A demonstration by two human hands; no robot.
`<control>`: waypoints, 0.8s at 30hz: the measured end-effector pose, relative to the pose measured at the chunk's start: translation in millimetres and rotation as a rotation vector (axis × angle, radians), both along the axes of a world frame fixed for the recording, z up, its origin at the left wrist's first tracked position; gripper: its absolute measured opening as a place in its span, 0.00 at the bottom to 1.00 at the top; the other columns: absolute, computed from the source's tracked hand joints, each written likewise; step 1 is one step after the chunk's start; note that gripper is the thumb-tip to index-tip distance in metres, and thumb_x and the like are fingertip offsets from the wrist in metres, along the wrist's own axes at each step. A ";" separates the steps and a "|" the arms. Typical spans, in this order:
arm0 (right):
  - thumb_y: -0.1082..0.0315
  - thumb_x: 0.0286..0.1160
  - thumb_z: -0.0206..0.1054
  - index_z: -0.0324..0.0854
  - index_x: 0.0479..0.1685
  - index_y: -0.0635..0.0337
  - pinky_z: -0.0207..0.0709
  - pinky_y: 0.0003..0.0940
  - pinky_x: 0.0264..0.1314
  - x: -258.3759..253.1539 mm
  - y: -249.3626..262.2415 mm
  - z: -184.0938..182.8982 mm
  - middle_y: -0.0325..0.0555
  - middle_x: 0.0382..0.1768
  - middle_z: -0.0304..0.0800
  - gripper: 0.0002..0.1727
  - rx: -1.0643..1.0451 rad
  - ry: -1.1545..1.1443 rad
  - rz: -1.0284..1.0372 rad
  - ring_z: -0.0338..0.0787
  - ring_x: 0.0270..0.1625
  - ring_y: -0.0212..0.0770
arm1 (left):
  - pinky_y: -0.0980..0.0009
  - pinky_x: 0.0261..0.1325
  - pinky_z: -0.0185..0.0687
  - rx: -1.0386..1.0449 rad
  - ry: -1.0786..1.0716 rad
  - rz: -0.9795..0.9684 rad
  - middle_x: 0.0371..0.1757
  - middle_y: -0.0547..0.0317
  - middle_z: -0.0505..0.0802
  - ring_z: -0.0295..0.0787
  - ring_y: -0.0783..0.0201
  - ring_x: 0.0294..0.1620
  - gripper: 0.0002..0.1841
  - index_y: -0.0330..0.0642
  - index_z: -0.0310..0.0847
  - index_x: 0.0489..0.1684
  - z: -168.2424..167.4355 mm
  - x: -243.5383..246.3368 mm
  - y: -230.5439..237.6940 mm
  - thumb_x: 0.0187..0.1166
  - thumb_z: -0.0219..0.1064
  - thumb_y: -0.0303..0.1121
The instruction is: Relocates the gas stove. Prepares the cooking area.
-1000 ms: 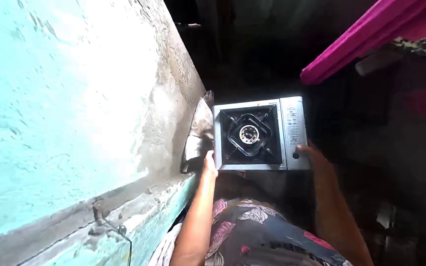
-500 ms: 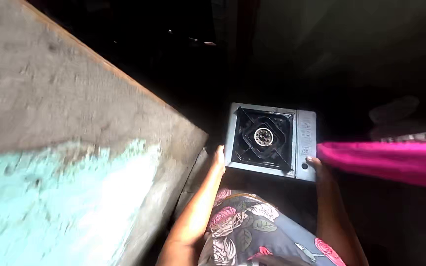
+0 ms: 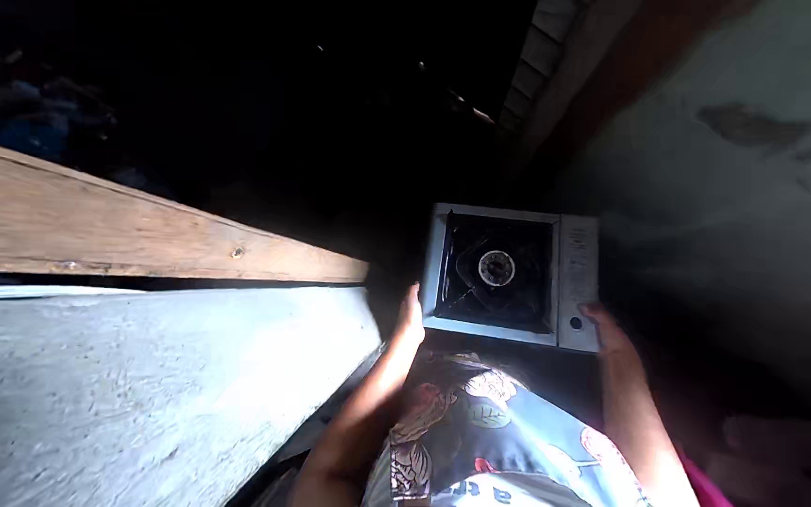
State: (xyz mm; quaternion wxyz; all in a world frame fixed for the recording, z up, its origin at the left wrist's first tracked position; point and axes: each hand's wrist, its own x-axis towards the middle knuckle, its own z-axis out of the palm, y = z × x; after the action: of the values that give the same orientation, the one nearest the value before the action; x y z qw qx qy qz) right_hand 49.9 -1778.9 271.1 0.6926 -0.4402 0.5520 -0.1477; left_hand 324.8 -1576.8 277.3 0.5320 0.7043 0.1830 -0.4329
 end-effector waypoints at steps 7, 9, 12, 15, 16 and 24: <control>0.60 0.68 0.64 0.58 0.83 0.59 0.86 0.28 0.51 123.7 -127.7 4.1 0.41 0.54 0.86 0.39 0.080 0.021 0.370 0.89 0.49 0.28 | 0.44 0.79 0.70 0.022 -0.035 0.382 0.82 0.42 0.77 0.72 0.49 0.82 0.27 0.42 0.69 0.83 6.5 36.5 -40.8 0.94 0.47 0.48; 0.63 0.73 0.62 0.61 0.83 0.59 0.86 0.28 0.51 158.0 -150.2 10.7 0.43 0.54 0.87 0.35 0.078 0.059 0.424 0.89 0.49 0.28 | 0.43 0.81 0.67 0.023 -0.028 0.451 0.84 0.43 0.75 0.69 0.49 0.84 0.27 0.43 0.67 0.85 11.0 49.1 -50.7 0.95 0.47 0.49; 0.66 0.80 0.60 0.65 0.80 0.60 0.85 0.27 0.51 209.5 -177.6 18.9 0.44 0.53 0.87 0.28 0.090 0.072 0.489 0.88 0.48 0.28 | 0.48 0.75 0.74 -0.012 -0.055 0.562 0.78 0.42 0.80 0.77 0.51 0.77 0.26 0.41 0.69 0.82 17.0 71.7 -67.2 0.95 0.46 0.47; 0.64 0.75 0.60 0.60 0.82 0.59 0.86 0.25 0.49 254.9 -198.5 18.3 0.41 0.51 0.86 0.33 0.112 0.029 0.587 0.89 0.47 0.27 | 0.59 0.74 0.76 -0.085 -0.184 0.574 0.76 0.39 0.80 0.80 0.57 0.72 0.25 0.31 0.66 0.81 10.7 94.0 -74.3 0.97 0.40 0.40; 0.63 0.73 0.61 0.60 0.81 0.60 0.87 0.26 0.48 272.2 -204.0 17.9 0.41 0.50 0.87 0.34 0.103 0.015 0.595 0.90 0.46 0.27 | 0.61 0.75 0.74 -0.088 -0.213 0.569 0.77 0.39 0.79 0.79 0.58 0.73 0.25 0.30 0.65 0.82 13.2 107.0 -78.7 0.97 0.39 0.39; 0.64 0.77 0.64 0.55 0.88 0.57 0.86 0.35 0.56 400.6 -241.3 26.7 0.52 0.62 0.83 0.38 0.104 0.046 0.775 0.89 0.55 0.37 | 0.56 0.67 0.79 0.046 -0.231 0.534 0.69 0.39 0.83 0.82 0.55 0.64 0.26 0.32 0.66 0.82 9.5 186.0 -95.5 0.97 0.40 0.42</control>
State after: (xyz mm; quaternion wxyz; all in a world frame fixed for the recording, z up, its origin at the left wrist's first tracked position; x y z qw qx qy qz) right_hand 450.6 -2020.1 297.9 0.7058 -0.5838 0.3668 0.1629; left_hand 510.8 -1672.3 286.8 0.6284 0.6876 0.3101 -0.1901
